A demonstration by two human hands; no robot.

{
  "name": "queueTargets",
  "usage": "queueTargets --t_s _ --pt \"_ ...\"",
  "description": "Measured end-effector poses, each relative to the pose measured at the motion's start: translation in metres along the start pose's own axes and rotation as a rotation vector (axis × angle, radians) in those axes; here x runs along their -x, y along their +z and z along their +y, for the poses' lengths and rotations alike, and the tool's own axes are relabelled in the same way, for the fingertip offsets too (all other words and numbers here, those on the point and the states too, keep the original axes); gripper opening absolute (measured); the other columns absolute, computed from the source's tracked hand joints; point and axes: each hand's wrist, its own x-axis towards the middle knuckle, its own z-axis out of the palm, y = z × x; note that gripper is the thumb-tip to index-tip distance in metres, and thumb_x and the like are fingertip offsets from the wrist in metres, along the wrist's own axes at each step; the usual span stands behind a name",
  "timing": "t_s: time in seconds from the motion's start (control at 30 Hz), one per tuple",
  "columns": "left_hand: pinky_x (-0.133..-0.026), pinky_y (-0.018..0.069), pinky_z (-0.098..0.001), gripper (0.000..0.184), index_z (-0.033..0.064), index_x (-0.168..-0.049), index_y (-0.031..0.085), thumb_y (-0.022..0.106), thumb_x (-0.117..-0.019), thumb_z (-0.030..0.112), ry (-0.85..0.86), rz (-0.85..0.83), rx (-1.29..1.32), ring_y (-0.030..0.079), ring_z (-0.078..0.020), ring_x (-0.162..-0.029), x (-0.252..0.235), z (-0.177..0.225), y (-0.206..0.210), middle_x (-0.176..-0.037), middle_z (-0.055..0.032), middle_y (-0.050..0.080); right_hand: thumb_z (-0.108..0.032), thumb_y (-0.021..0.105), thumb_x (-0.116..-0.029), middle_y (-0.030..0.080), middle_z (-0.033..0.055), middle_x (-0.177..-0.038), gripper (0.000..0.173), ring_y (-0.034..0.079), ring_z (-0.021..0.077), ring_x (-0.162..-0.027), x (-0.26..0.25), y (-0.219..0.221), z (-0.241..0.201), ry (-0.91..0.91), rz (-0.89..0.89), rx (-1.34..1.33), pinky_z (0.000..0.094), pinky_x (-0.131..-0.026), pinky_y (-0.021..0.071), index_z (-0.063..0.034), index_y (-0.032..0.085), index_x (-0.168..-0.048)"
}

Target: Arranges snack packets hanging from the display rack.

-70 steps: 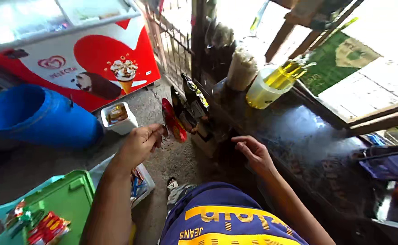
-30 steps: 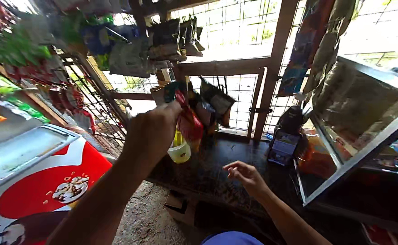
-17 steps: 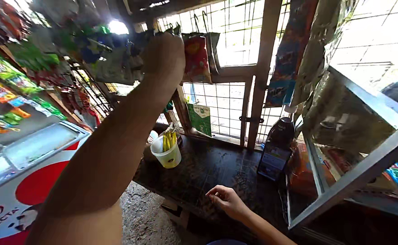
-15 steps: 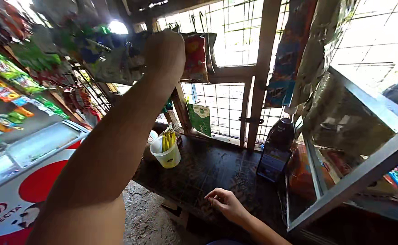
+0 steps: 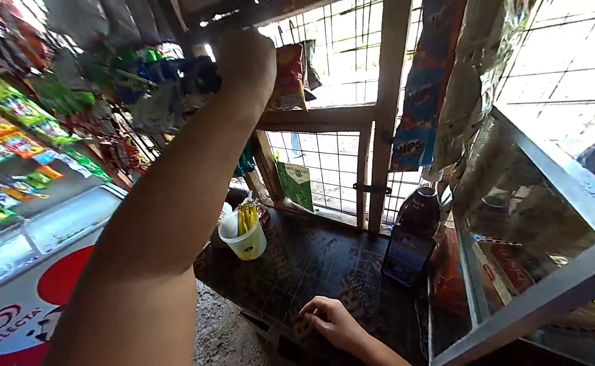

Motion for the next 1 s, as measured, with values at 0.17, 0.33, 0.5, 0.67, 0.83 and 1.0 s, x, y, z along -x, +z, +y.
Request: queueTargets --t_s 0.17,0.33,0.5,0.67,0.83,1.0 --pt "-0.090 0.0466 -0.0678 0.023 -0.0149 -0.110 0.061 0.044 -0.1020 -0.002 0.002 0.031 -0.062 0.058 -0.0532 -0.119 -0.012 -0.001 0.006 -0.122 -0.0358 0.061 -0.012 0.059 -0.1008 0.070 0.0146 -0.106 0.023 0.067 0.0153 -0.086 -0.002 0.000 0.002 0.015 -0.011 0.027 0.0304 -0.082 0.0561 0.0014 0.072 -0.114" --pt "-0.097 0.0422 -0.0720 0.029 -0.0167 -0.120 0.058 0.044 -0.1035 0.002 0.007 -0.033 0.006 0.052 -0.0565 -0.127 -0.023 -0.007 -0.005 -0.131 -0.0389 0.056 -0.012 0.060 -0.1004 0.071 0.0143 -0.107 0.022 0.068 0.0160 -0.090 -0.003 0.000 0.004 0.024 -0.012 0.034 0.0311 -0.086 0.0556 0.0007 0.072 -0.114" --pt "-0.100 0.0367 -0.0740 0.030 -0.0118 -0.126 0.060 0.046 -0.1052 0.005 0.098 -0.052 0.144 0.051 -0.0552 -0.128 -0.039 -0.021 -0.021 -0.132 -0.0368 0.056 -0.012 0.060 -0.1005 0.071 0.0138 -0.107 0.022 0.068 0.0157 -0.092 -0.004 0.000 0.006 0.011 -0.020 0.069 0.0304 -0.087 0.0550 0.0000 0.073 -0.114" --pt "-0.098 0.0385 -0.0746 0.028 -0.0129 -0.121 0.060 0.047 -0.1054 0.006 0.144 -0.084 0.048 0.052 -0.0560 -0.126 -0.034 -0.023 -0.017 -0.129 -0.0375 0.057 -0.013 0.060 -0.1005 0.071 0.0138 -0.108 0.022 0.068 0.0153 -0.096 -0.003 0.000 0.007 -0.004 -0.032 0.103 0.0304 -0.090 0.0541 -0.0010 0.073 -0.113" --pt "-0.098 0.0422 -0.0713 0.032 -0.0105 -0.128 0.058 0.052 -0.1045 0.011 0.145 0.110 0.060 0.054 -0.0553 -0.124 -0.015 -0.035 0.008 -0.131 -0.0354 0.057 -0.014 0.061 -0.0992 0.072 0.0116 -0.106 0.021 0.068 0.0144 -0.096 -0.003 0.000 0.008 -0.014 -0.037 0.151 0.0297 -0.090 0.0545 -0.0026 0.074 -0.112" --pt "-0.103 0.0433 -0.0566 0.030 0.0061 -0.122 0.070 0.054 -0.1028 0.024 0.323 0.681 0.396 0.056 -0.0427 -0.124 0.084 -0.050 0.056 -0.130 -0.0241 0.062 -0.014 0.062 -0.0987 0.072 0.0093 -0.104 0.020 0.068 0.0127 -0.095 0.001 0.002 0.009 -0.021 -0.040 0.235 0.0279 -0.089 0.0550 -0.0045 0.075 -0.111"
